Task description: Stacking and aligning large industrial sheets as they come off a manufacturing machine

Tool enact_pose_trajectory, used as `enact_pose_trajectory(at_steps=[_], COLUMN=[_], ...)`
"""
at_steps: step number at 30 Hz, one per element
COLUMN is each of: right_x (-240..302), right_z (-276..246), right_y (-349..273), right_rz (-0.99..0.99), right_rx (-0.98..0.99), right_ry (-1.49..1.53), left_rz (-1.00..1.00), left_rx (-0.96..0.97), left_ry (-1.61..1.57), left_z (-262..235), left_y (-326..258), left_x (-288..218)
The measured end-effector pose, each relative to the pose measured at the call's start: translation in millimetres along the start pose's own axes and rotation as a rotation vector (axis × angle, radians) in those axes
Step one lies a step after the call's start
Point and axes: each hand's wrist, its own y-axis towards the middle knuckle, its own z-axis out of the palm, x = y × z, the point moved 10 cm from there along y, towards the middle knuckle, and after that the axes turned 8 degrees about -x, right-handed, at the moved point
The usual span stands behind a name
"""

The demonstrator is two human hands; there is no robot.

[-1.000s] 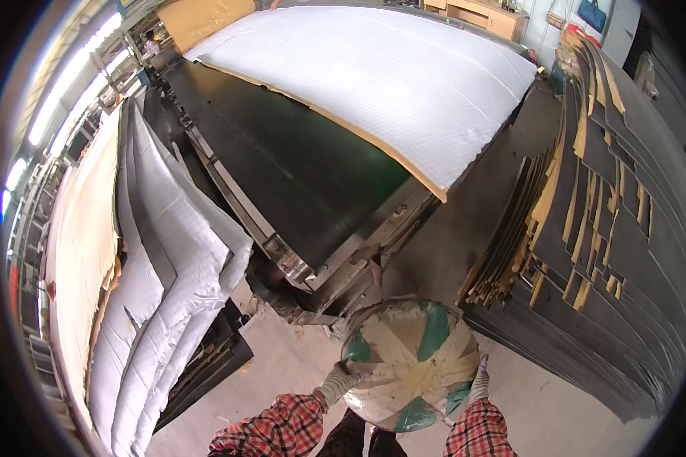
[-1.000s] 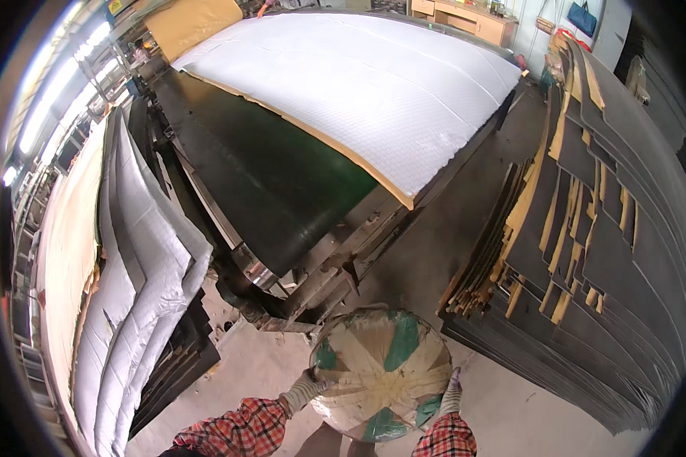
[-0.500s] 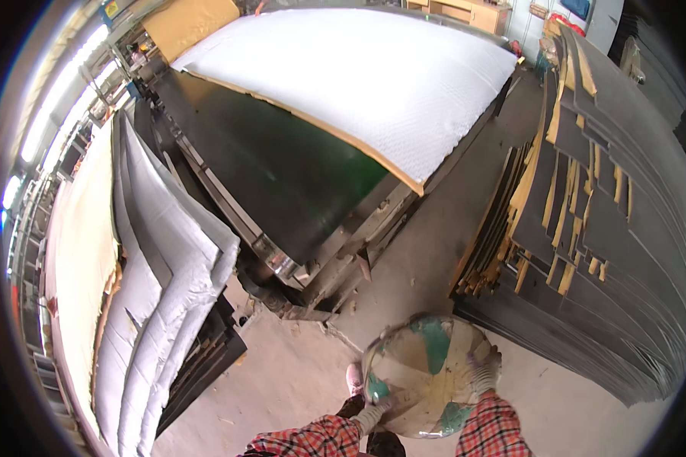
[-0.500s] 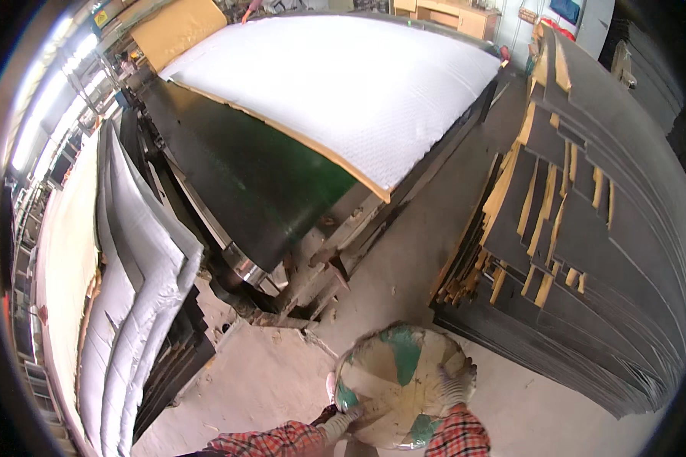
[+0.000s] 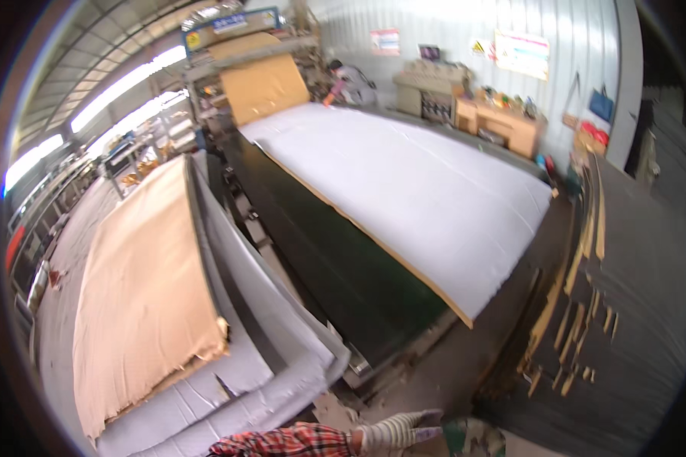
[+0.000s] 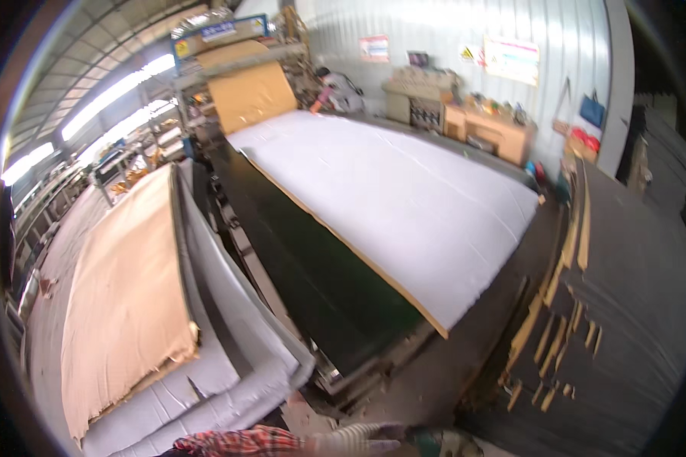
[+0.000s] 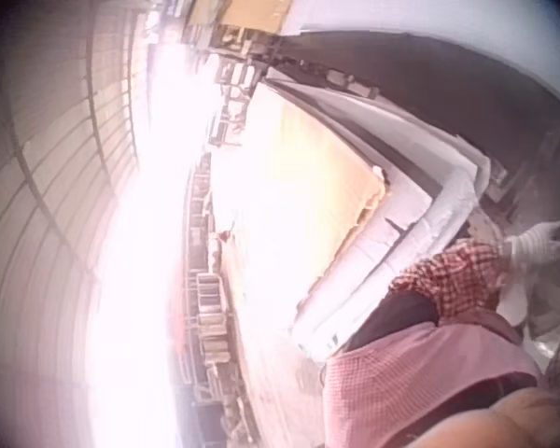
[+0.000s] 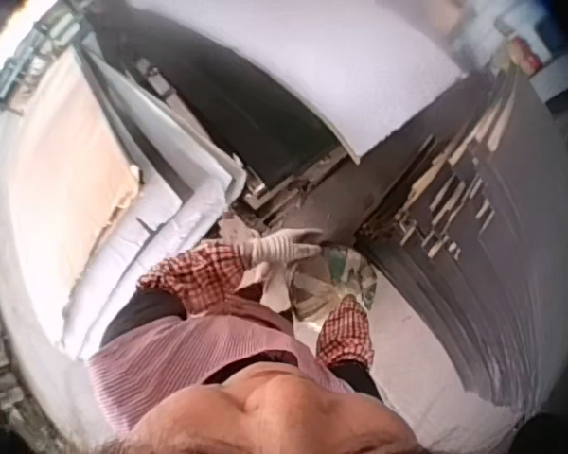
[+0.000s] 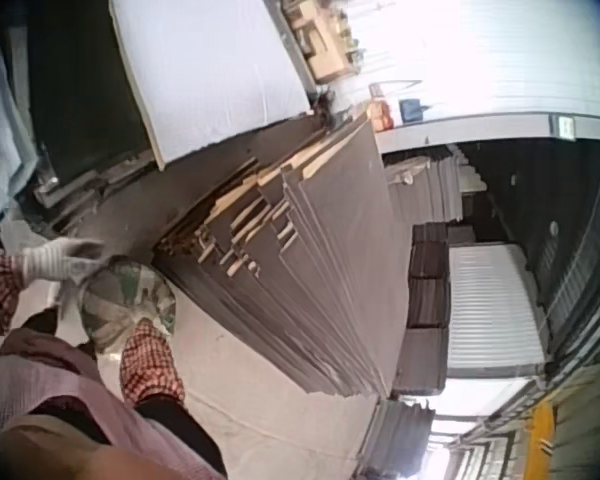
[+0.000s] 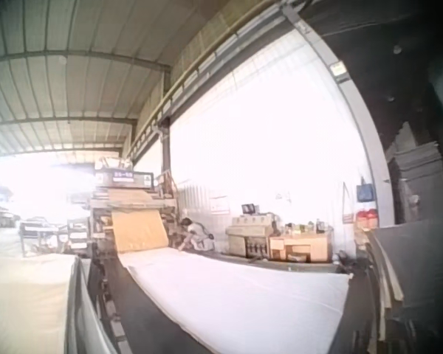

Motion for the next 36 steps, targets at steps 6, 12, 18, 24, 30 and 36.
enact_pose_trajectory(at_steps=[6, 12, 18, 24, 30, 36], right_x=[-86.1, -60.9, 69.8, 183.8, 240.8, 261.1], right_z=[113.3, 121.1, -53.0, -158.7, -233.2, -304.5], right_y=[28.6, 84.7, 70.2, 130.6, 172.1, 208.4], right_rz=[0.099, -0.005, -0.228, -0.540, -0.704, -0.845], right_rx=[0.026, 0.146, 0.259, 0.310, 0.391, 0.497], right_ry=[0.194, 0.245, 0.302, 0.375, 0.053, 0.212], left_rz=[0.604, -0.113, -0.272, -0.270, -0.420, -0.688], left_rx=[-0.885, -1.683, -1.639, -1.674, -1.848, -2.009], left_ry=[0.881, 1.266, 1.301, 1.226, 1.119, 1.007], left_z=[-229.6, -413.1, -420.2, -409.7, -402.3, -382.8], left_y=[-70.6, -207.2, -202.3, -201.7, -218.4, -229.4], left_x=[-213.5, -113.4, -41.5, -41.7, -36.8, -36.9])
